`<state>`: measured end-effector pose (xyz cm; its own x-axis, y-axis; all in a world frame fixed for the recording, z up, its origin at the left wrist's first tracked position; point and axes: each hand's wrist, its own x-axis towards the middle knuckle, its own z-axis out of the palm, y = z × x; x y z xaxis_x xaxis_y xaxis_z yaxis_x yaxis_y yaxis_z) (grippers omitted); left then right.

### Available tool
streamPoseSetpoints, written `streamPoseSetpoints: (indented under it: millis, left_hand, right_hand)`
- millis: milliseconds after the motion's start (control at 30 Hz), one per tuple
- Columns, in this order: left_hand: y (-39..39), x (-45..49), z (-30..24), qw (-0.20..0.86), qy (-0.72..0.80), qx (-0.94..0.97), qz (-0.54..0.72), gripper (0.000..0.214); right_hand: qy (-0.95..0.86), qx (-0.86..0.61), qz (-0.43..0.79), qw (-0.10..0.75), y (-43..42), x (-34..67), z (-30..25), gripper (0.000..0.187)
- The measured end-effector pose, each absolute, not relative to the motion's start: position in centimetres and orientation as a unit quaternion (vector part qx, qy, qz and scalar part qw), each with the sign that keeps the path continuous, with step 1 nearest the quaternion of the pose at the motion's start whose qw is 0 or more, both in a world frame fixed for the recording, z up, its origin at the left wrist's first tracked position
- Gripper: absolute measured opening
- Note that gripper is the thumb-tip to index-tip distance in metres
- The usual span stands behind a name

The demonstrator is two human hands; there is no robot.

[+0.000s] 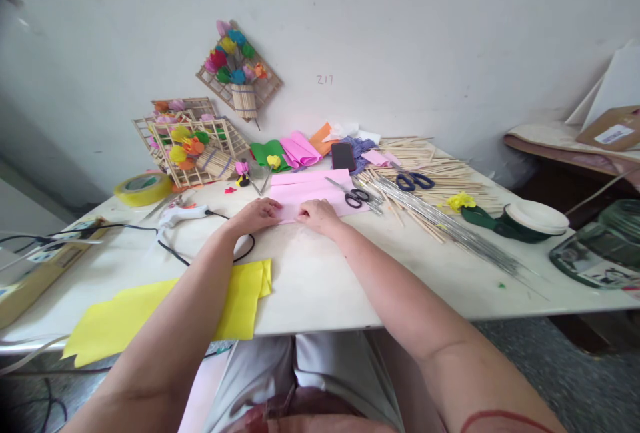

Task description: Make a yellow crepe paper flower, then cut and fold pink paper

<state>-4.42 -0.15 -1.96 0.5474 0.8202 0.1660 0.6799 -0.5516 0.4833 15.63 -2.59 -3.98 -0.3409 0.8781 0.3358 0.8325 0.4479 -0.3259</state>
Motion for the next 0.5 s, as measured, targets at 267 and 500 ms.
streamPoseSetpoints:
  millis: [267,500]
  left_hand:
    - [-0.13,-4.44,-2.27,0.142,0.445,0.867,0.172,0.019]
    - [0.05,-4.30,-2.57,0.104,0.433,0.880,0.168,0.014]
  right_hand:
    - [-0.785,-0.577,0.066,0.217,-2.95,15.31,-3.44,0.011]
    - [-0.762,-0.601,0.105,0.219,-2.66,15.53,-3.43,0.010]
